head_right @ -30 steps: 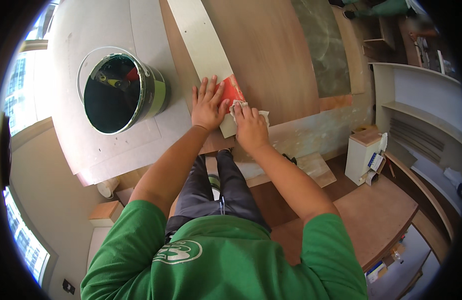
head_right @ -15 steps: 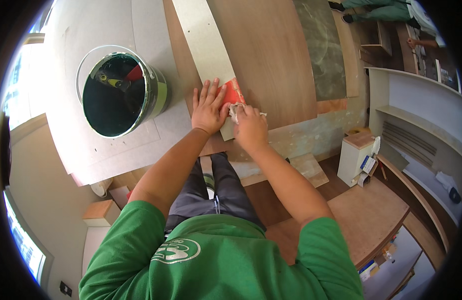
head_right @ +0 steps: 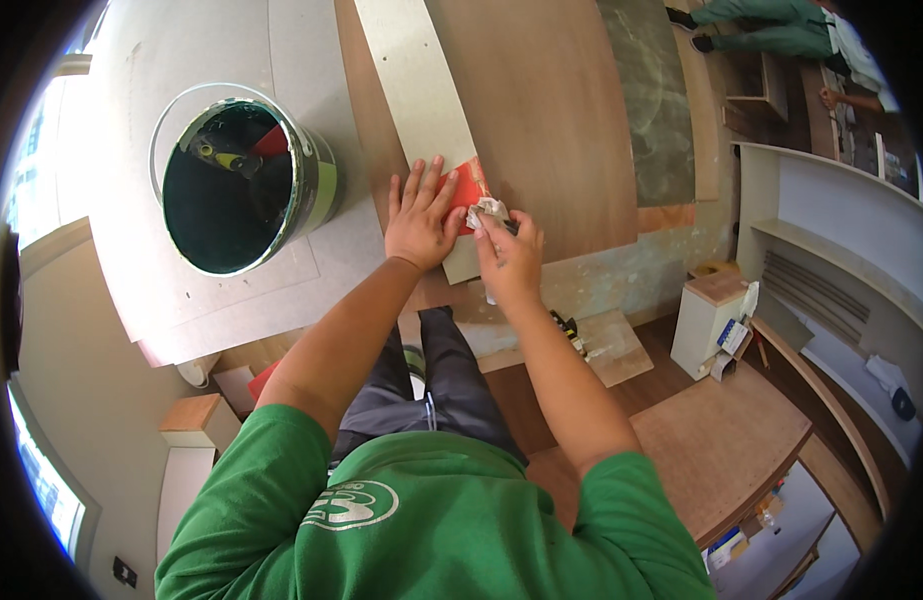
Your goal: The person dips a sponge into a bucket and wipes down a long wooden furniture component on a workbench.
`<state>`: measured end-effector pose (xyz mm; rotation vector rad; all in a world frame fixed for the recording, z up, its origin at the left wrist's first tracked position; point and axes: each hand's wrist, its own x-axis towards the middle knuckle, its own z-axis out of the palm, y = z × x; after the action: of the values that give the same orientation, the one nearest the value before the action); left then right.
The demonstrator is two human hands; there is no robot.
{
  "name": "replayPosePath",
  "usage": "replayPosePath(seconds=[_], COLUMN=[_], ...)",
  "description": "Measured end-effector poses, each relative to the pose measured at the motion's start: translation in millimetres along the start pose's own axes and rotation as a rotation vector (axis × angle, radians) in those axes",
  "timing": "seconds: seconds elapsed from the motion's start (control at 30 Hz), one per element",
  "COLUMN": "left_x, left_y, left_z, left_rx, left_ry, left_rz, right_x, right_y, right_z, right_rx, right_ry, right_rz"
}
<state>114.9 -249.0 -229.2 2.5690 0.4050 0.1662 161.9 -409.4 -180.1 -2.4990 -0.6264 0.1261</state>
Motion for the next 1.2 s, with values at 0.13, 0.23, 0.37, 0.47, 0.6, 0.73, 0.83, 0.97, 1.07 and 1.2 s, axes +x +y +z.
replayPosePath(seconds=[0.13,0.23,0.37,0.47,0.6,0.73,0.83,0.97,1.07,1.2], left_x=[0.7,0.1,-0.9,0.6,0.0,-0.4,-0.6,1.4,1.4,-1.4], left_y=[0.6,-0.1,0.9,1.7,2.5,-1.3,-0.7,3.6,3.9,-1.5], left_z=[-0.3,-0.4,-1.4,-3.4,-3.9,-0.7,-1.6,-1.1,-1.1,0.0], left_rx=[0.006,0.006,-0.003,-0.014,-0.002,0.016,0.010,-0.002,-0.006,0.011], left_ry=[0.000,-0.004,-0.017,-0.044,-0.058,-0.043,-0.036,-0.008,-0.016,-0.010], left_rz=[0.004,0.001,-0.010,-0.011,0.008,0.011,0.006,0.010,0.002,-0.010], right_x=[-5.0,2.7,21.9,25.5,46.3,45.1,33.0,57.6,49.8,33.6], right_y=[2.5,2.0,-6.0,-0.4,3.6,5.2,6.8,11.2,15.4,9.3], right_z=[2.0,1.5,3.4,10.2,14.1,13.9,11.3,10.9,12.9,10.5], right_rx=[-0.058,-0.081,-0.095,-0.099,-0.107,-0.116,-0.105,-0.092,-0.103,-0.100], right_ry=[-0.040,-0.048,-0.076,-0.058,-0.048,-0.088,-0.090,-0.084,-0.060,-0.170], right_rz=[0.014,-0.018,-0.024,0.001,-0.021,-0.067,-0.089,-0.110,-0.137,-0.112])
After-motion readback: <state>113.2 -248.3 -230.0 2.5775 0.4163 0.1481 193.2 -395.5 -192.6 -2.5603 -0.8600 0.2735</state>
